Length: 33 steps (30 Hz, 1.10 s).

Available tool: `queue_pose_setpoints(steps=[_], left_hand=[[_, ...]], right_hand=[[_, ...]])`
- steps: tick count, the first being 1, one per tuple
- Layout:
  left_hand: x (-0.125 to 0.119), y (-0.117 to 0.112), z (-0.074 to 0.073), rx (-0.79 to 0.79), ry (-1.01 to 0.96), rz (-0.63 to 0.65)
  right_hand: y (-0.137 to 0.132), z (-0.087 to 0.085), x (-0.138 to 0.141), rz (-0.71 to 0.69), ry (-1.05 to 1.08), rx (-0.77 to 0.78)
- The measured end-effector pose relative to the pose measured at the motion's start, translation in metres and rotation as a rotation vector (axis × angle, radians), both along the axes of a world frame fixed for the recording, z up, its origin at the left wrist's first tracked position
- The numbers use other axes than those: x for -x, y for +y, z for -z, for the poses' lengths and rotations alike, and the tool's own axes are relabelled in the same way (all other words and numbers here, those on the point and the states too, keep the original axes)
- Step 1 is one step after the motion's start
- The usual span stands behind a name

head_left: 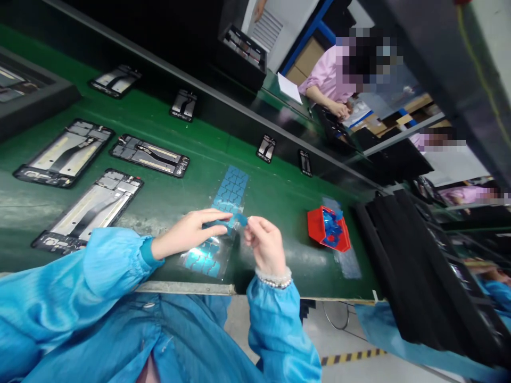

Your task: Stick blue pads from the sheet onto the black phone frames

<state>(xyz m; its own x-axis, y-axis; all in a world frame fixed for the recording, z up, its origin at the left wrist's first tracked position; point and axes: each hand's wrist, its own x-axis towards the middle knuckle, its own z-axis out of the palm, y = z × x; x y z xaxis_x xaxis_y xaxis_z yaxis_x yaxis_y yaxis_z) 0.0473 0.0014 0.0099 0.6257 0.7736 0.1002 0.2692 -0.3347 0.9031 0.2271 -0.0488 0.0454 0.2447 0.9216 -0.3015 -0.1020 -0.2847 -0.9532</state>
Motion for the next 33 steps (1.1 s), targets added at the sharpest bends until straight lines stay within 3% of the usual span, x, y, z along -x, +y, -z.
queue_pose_setpoints(steps=[2,5,8,11,14,17,19,22,24,25,27,29,33], left_hand=[[-0.003,-0.003,-0.003,0.12,-0.14,-0.108],[-0.007,-0.008,-0.005,0.263,-0.25,-0.214],[-0.009,-0.009,-0.009,0.37,-0.318,-0.263],[-0.006,-0.005,-0.016,0.369,-0.344,-0.284],[0.004,0.004,-0.022,0.33,-0.411,-0.354],[0.015,0.012,-0.022,0.227,-0.568,-0.586],[0.019,0.013,-0.018,0.118,-0.627,-0.704],[0.019,0.011,-0.014,0.014,-0.627,-0.733],[0.019,0.012,-0.013,0.103,-0.657,-0.762],[0.02,0.014,-0.014,0.194,-0.684,-0.779],[0.022,0.02,-0.015,0.391,-0.732,-0.797],[0.024,0.028,-0.016,0.515,-0.751,-0.788],[0.024,0.035,-0.016,0.527,-0.813,-0.752]], right_hand=[[-0.003,0.008,0.011,0.046,0.224,0.045],[-0.006,0.017,0.031,0.084,0.388,0.062],[-0.01,0.02,0.043,0.101,0.439,0.024],[-0.006,0.016,0.042,0.052,0.388,-0.043],[0.023,0.005,0.034,-0.02,0.075,-0.191],[0.081,-0.001,0.042,-0.179,-0.294,-0.337],[0.124,0.004,0.061,-0.35,-0.443,-0.361],[0.174,0.018,0.1,-0.71,-0.865,-0.379],[0.191,0.025,0.118,-0.833,-1.081,-0.375],[0.193,0.026,0.121,-0.827,-1.119,-0.364],[0.186,0.022,0.116,-0.737,-1.175,-0.327],[0.162,0.015,0.099,-0.597,-1.203,-0.317],[0.083,0.005,0.056,-0.412,-1.07,-0.433]])
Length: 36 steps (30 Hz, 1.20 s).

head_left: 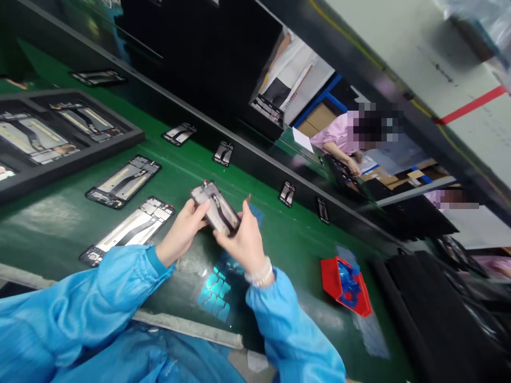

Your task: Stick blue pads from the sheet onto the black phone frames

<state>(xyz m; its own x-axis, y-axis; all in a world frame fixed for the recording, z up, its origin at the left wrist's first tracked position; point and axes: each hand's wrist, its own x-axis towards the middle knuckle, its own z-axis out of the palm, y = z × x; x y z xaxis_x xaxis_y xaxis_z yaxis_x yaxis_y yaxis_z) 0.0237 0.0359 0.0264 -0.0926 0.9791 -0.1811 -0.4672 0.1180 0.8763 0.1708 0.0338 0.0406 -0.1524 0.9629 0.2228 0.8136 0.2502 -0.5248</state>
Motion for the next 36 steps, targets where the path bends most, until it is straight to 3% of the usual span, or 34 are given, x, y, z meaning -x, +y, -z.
queue_pose_setpoints(steps=[3,5,8,11,18,26,36], left_hand=[[-0.004,-0.006,0.002,-0.106,0.121,0.042],[-0.008,-0.013,0.006,-0.152,0.217,0.186],[-0.015,-0.024,0.013,-0.168,0.234,0.414],[-0.021,-0.034,0.019,-0.148,0.26,0.538],[-0.02,-0.041,0.019,-0.079,0.291,0.631],[-0.018,-0.042,0.015,0.024,0.232,0.603],[-0.019,-0.041,0.011,0.022,0.242,0.575]], right_hand=[[-0.05,0.002,-0.026,0.082,0.321,0.014],[-0.067,0.007,-0.037,0.249,0.612,0.032],[-0.074,0.015,-0.038,0.458,0.975,0.095],[-0.074,0.024,-0.025,0.484,1.142,0.181],[-0.075,0.026,-0.004,0.455,1.063,0.172],[-0.073,0.025,-0.004,0.449,0.903,0.134],[-0.073,0.023,-0.003,0.454,0.907,0.153]])
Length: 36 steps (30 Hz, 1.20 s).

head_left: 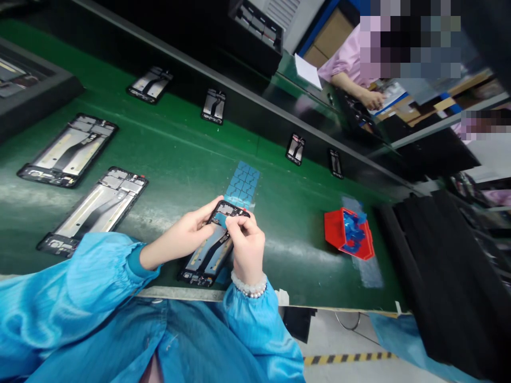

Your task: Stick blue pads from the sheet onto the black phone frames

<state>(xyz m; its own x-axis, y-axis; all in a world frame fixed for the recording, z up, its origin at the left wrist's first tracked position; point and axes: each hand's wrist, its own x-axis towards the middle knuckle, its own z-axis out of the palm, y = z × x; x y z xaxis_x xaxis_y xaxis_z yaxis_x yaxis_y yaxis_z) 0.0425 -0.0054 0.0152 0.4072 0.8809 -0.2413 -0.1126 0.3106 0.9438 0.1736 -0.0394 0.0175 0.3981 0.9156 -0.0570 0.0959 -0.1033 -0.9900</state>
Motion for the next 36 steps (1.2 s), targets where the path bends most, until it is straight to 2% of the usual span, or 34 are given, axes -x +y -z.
queue_pose_setpoints(steps=[14,19,25,30,36], left_hand=[[0.0,0.0,-0.003,-0.07,0.027,-0.02],[-0.001,-0.001,-0.001,-0.211,0.106,-0.041],[0.001,-0.004,0.002,-0.394,0.271,0.01],[0.002,-0.006,0.004,-0.396,0.322,0.006],[0.0,-0.01,0.007,-0.381,0.279,-0.028]], right_hand=[[0.0,0.0,-0.001,-0.002,-0.054,-0.006],[-0.002,-0.002,0.0,-0.019,-0.074,-0.002],[-0.004,-0.005,0.003,-0.017,-0.092,-0.023],[-0.006,-0.004,0.004,-0.005,-0.157,-0.056],[-0.008,-0.004,0.008,0.008,-0.229,-0.143]])
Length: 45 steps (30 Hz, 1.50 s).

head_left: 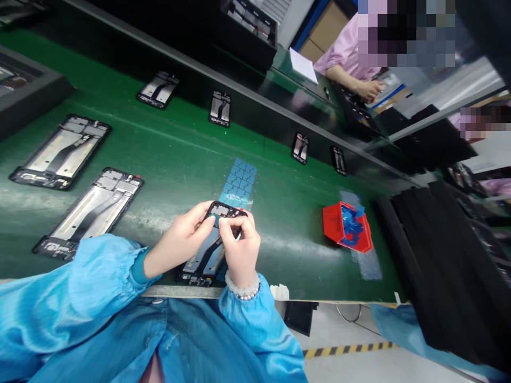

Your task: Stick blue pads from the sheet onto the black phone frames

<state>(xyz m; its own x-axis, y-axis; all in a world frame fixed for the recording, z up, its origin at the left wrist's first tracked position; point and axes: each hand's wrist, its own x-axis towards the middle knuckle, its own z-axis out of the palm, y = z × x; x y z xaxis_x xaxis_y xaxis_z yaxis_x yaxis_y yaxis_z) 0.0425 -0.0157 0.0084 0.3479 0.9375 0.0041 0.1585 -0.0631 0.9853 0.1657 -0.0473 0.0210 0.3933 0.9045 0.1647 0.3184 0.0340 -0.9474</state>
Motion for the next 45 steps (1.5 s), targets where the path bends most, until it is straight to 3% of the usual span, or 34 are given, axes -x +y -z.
queue_pose_setpoints(steps=[4,12,15,21,24,28,36,42,45], left_hand=[[-0.001,-0.003,-0.005,-0.047,0.043,-0.041],[0.001,-0.005,-0.005,-0.11,0.092,-0.05],[0.001,-0.006,-0.006,-0.133,0.111,-0.058],[0.002,-0.009,-0.012,-0.31,0.347,-0.035],[0.004,-0.007,-0.012,-0.359,0.463,-0.051],[0.005,-0.003,-0.013,-0.385,0.47,-0.044],[0.007,0.0,-0.017,-0.339,0.438,0.106],[0.006,-0.001,-0.016,-0.307,0.424,0.049],[0.008,0.003,-0.019,-0.203,0.371,0.088]], right_hand=[[-0.001,-0.001,0.004,0.028,-0.042,-0.067],[-0.003,0.002,0.006,0.001,-0.08,-0.028],[-0.004,0.003,0.006,0.07,-0.057,-0.047],[-0.003,-0.005,0.005,-0.004,0.272,0.171],[-0.005,-0.007,0.008,0.037,0.277,0.182],[-0.007,-0.006,0.008,0.009,0.232,0.178],[-0.002,-0.008,0.006,0.017,0.264,0.161],[-0.002,0.001,0.004,-0.024,0.198,0.164],[-0.002,0.005,-0.001,-0.056,0.11,0.129]])
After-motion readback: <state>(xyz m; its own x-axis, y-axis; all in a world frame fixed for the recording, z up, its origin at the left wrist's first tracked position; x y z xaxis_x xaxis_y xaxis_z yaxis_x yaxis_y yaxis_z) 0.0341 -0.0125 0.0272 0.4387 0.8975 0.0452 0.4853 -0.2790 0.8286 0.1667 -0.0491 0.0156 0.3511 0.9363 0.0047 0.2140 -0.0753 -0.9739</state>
